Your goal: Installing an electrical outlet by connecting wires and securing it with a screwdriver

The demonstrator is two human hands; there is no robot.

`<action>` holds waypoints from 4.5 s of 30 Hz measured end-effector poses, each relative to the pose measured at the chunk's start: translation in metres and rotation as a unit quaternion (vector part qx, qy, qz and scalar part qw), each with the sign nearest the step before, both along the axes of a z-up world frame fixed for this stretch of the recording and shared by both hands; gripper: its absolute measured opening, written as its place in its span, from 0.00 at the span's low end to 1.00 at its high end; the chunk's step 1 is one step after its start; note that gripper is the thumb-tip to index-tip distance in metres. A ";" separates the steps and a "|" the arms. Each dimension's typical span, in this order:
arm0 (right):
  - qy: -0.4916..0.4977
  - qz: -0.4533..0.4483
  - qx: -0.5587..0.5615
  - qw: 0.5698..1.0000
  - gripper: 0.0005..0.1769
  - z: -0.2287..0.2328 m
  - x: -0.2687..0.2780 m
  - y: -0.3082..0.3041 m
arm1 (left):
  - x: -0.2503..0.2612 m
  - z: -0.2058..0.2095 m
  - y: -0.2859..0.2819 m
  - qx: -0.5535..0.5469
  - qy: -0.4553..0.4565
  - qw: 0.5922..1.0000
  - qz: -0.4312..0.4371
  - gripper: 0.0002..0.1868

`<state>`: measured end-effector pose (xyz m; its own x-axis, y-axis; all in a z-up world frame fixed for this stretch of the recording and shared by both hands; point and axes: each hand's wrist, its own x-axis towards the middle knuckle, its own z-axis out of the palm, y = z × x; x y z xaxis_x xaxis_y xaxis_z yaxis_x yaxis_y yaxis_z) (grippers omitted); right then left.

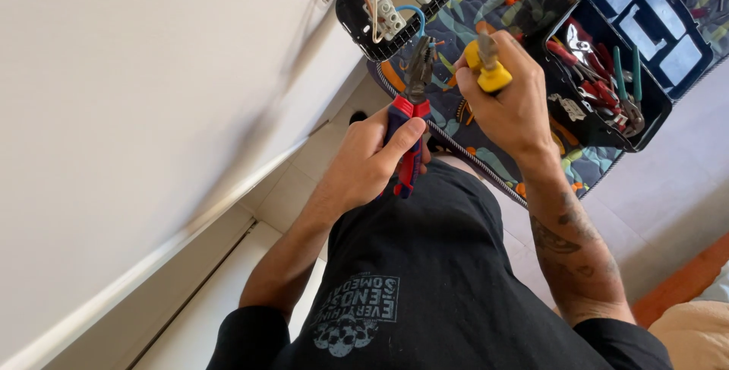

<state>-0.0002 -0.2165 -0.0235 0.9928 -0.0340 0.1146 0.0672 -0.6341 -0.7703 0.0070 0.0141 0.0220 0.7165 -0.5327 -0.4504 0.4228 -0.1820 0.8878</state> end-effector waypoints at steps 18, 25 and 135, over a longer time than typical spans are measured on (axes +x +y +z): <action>-0.414 0.237 -0.207 0.854 0.09 0.043 0.056 -0.007 | 0.007 0.006 0.015 -0.056 0.045 0.997 -0.038 0.19; -0.218 0.145 0.008 0.965 0.06 0.024 0.023 0.004 | 0.000 0.009 0.000 0.142 -0.153 0.978 -0.014 0.17; -0.070 0.176 0.279 0.941 0.06 -0.006 0.081 -0.059 | -0.047 0.001 -0.050 0.134 -0.168 0.972 0.100 0.24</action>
